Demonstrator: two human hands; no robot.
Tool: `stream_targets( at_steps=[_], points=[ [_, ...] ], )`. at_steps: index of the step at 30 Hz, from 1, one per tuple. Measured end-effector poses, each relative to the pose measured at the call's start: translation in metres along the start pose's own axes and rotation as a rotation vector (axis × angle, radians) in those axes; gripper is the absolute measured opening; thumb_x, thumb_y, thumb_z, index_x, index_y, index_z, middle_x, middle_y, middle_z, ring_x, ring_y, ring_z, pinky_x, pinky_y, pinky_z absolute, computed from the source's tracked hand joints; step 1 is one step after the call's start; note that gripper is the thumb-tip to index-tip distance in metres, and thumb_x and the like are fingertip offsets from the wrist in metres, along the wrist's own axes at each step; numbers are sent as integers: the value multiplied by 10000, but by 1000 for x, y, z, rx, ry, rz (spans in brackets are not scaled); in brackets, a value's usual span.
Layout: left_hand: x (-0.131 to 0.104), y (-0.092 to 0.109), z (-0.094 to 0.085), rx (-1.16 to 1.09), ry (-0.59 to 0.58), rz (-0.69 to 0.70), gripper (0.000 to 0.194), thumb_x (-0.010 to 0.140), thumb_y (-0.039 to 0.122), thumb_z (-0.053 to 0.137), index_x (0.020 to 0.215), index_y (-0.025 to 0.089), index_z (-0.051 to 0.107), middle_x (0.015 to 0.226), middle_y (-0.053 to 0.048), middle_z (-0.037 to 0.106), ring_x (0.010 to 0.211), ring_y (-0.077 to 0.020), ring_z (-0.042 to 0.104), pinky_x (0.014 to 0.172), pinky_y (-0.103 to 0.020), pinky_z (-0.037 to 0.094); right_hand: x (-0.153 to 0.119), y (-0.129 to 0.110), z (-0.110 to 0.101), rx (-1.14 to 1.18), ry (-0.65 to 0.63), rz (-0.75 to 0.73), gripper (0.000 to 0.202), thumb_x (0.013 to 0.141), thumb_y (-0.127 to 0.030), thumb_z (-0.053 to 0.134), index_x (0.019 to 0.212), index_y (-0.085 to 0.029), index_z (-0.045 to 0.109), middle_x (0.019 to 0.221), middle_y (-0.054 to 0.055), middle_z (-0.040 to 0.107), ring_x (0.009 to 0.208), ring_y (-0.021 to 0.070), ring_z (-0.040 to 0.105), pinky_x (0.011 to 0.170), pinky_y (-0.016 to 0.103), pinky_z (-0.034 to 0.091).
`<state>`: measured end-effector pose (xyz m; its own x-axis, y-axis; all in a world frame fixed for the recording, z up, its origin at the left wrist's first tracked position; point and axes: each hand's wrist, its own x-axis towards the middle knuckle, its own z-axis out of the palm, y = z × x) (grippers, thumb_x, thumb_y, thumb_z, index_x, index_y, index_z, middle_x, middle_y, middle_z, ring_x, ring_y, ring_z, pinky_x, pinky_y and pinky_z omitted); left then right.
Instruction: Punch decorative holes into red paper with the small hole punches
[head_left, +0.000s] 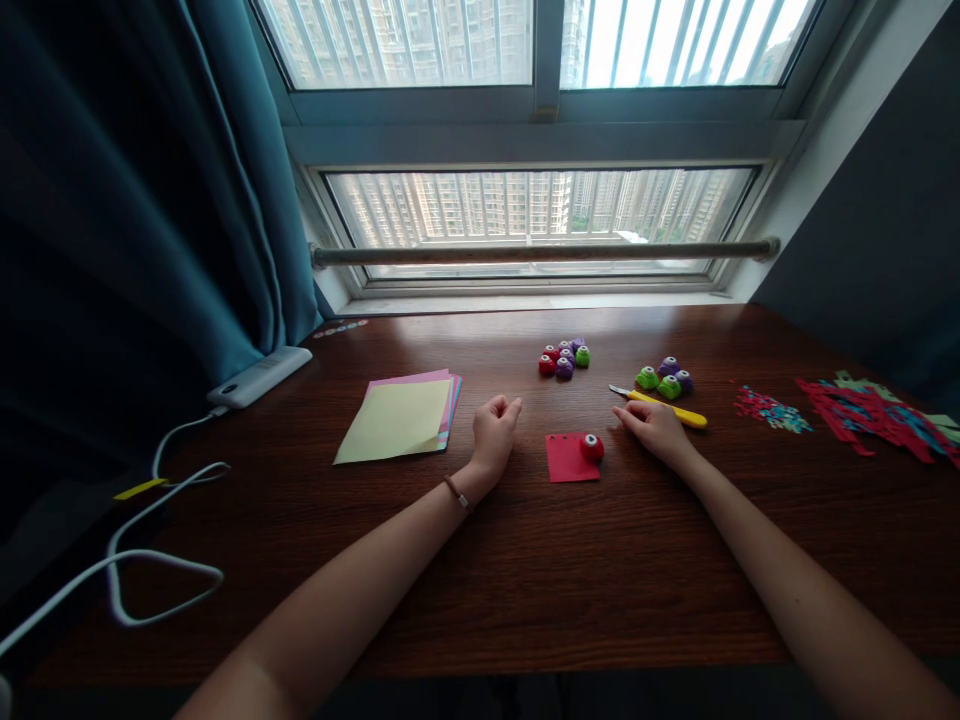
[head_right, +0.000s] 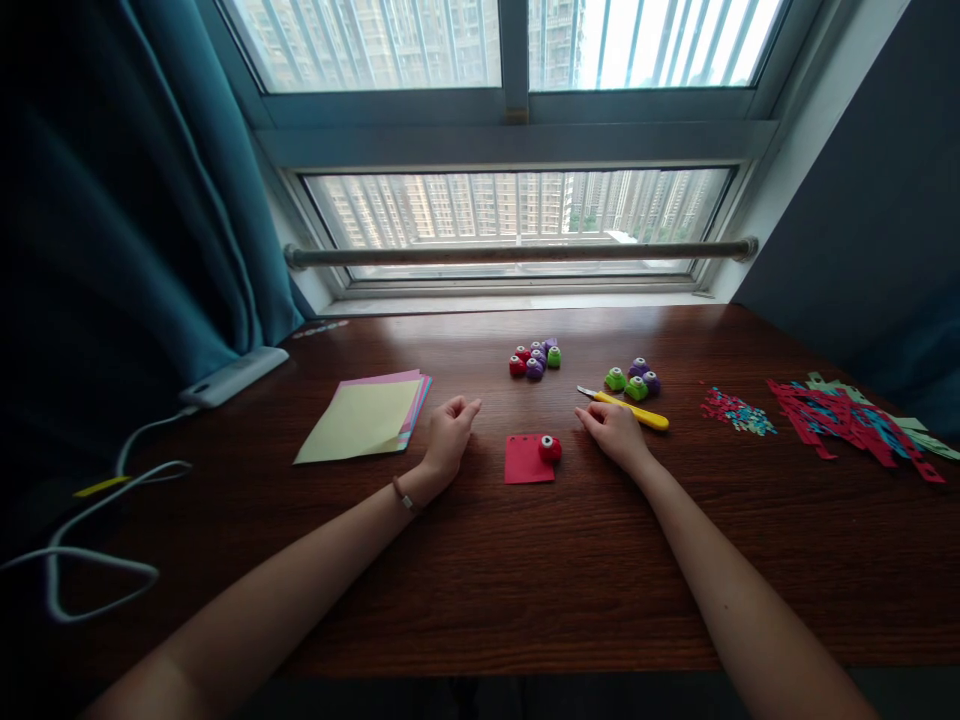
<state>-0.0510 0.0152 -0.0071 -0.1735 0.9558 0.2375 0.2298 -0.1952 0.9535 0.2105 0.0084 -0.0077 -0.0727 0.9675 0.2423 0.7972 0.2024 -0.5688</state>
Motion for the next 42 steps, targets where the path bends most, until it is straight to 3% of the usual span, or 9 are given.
stream_targets(
  at_steps=[42],
  points=[
    [1, -2, 0, 17, -6, 16, 372, 758, 334, 519, 517, 161, 294, 501, 52, 257, 483, -74, 259, 489, -224, 223, 0, -2, -1, -3, -3, -6, 420, 815, -473, 444, 526, -171, 481, 481, -9, 453, 497, 125, 436, 542, 258, 291]
  ],
)
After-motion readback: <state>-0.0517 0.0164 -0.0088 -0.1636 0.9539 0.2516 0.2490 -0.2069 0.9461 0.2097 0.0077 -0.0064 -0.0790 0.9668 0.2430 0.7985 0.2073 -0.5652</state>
